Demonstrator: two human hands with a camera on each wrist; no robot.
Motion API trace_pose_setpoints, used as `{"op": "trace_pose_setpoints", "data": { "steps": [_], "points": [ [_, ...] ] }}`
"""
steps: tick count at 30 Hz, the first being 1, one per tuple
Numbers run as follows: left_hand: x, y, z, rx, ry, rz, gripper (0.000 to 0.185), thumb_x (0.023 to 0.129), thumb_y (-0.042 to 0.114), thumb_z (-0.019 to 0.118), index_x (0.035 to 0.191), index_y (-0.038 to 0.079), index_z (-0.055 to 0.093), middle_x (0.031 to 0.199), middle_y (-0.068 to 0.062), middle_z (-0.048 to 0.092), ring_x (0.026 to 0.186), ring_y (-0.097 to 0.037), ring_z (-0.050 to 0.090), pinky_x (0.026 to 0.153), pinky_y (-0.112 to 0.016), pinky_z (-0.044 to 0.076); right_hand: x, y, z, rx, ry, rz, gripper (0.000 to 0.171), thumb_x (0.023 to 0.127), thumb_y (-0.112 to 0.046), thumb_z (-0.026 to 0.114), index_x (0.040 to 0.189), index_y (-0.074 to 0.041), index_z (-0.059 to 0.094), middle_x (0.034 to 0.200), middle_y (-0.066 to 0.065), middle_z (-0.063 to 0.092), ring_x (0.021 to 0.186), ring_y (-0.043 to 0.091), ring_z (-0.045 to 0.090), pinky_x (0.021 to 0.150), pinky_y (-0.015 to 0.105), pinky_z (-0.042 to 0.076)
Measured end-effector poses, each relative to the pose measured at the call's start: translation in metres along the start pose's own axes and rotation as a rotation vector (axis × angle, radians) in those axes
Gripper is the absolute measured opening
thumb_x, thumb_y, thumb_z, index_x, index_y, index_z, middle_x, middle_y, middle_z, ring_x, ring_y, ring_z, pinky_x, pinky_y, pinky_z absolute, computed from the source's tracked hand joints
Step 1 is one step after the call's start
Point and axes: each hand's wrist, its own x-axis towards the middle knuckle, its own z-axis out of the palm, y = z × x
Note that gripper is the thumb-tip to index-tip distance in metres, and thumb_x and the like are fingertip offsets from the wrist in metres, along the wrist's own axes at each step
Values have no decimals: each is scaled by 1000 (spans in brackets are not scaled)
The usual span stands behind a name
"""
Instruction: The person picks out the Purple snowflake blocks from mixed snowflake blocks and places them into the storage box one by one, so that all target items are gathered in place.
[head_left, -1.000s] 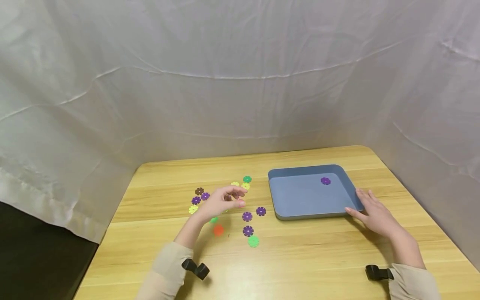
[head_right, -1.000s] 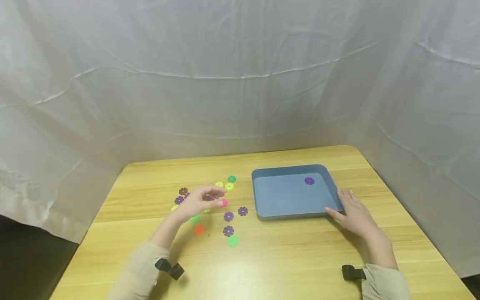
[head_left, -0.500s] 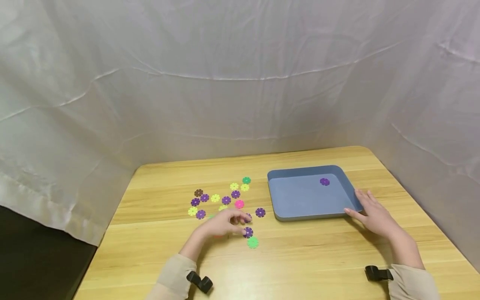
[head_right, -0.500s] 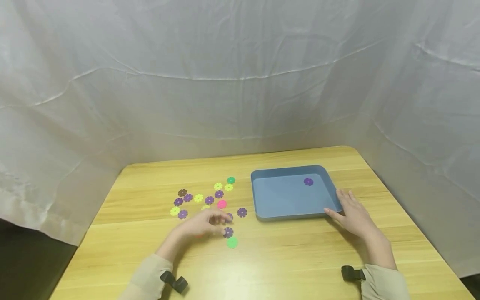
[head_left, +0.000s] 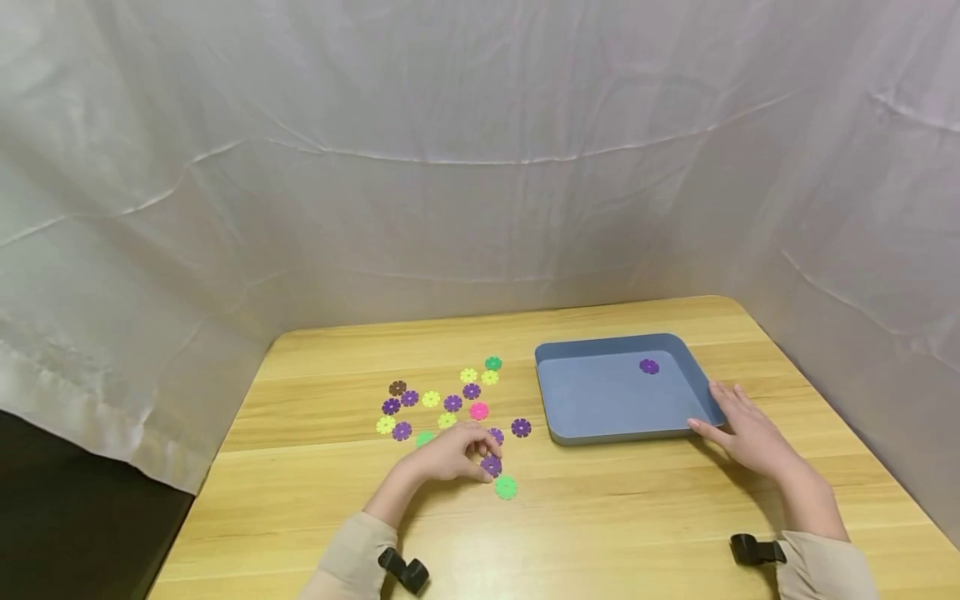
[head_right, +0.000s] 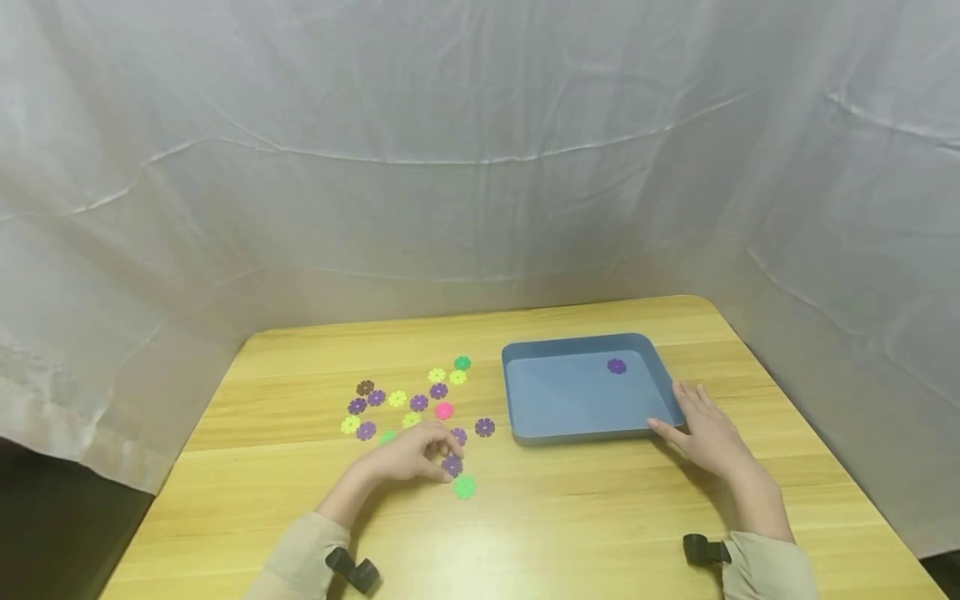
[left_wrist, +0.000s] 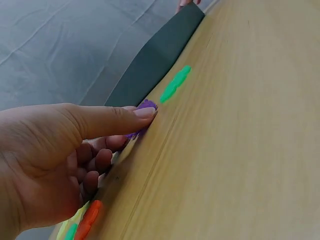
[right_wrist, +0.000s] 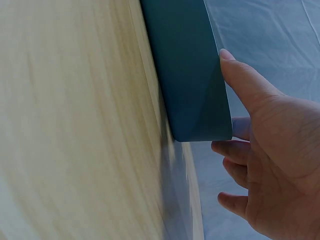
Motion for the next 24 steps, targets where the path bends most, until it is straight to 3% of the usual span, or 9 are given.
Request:
{"op": "trace_pose_setpoints", "data": {
  "steps": [7, 13, 20, 24],
  "points": [
    [-1, -3, -8, -121, 67, -64, 14, 85, 11, 72, 95, 20, 65, 90, 4, 62, 85, -11, 58, 78, -22, 51, 0, 0, -1, -3, -8, 8, 88, 97, -46, 54, 149, 12, 15, 152, 40, 15, 143, 56, 4, 111, 71, 11],
    [-1, 2, -26, -184, 90, -88, 11, 88, 10, 67, 98, 14, 66, 93, 0, 64, 87, -14, 59, 79, -23, 53, 0, 0, 0, 2, -10, 11, 88, 97, -47, 55, 149, 12, 15, 152, 41, 15, 143, 56, 4, 111, 71, 11],
    [13, 24, -59, -99, 163, 6, 13, 90, 16, 68, 102, 16, 67, 94, 0, 66, 86, -13, 61, 78, -22, 53, -1, 1, 0, 0, -13, 21, 88, 97, -47, 54, 150, 12, 15, 152, 40, 15, 144, 55, 2, 111, 72, 11],
    [26, 43, -78, -105, 200, 63, 13, 90, 16, 68, 103, 13, 66, 93, -4, 66, 84, -18, 62, 75, -28, 55, -2, 1, -1, 0, -11, 23, 89, 96, -47, 55, 150, 12, 15, 152, 40, 15, 144, 55, 2, 110, 72, 11]
  ]
}}
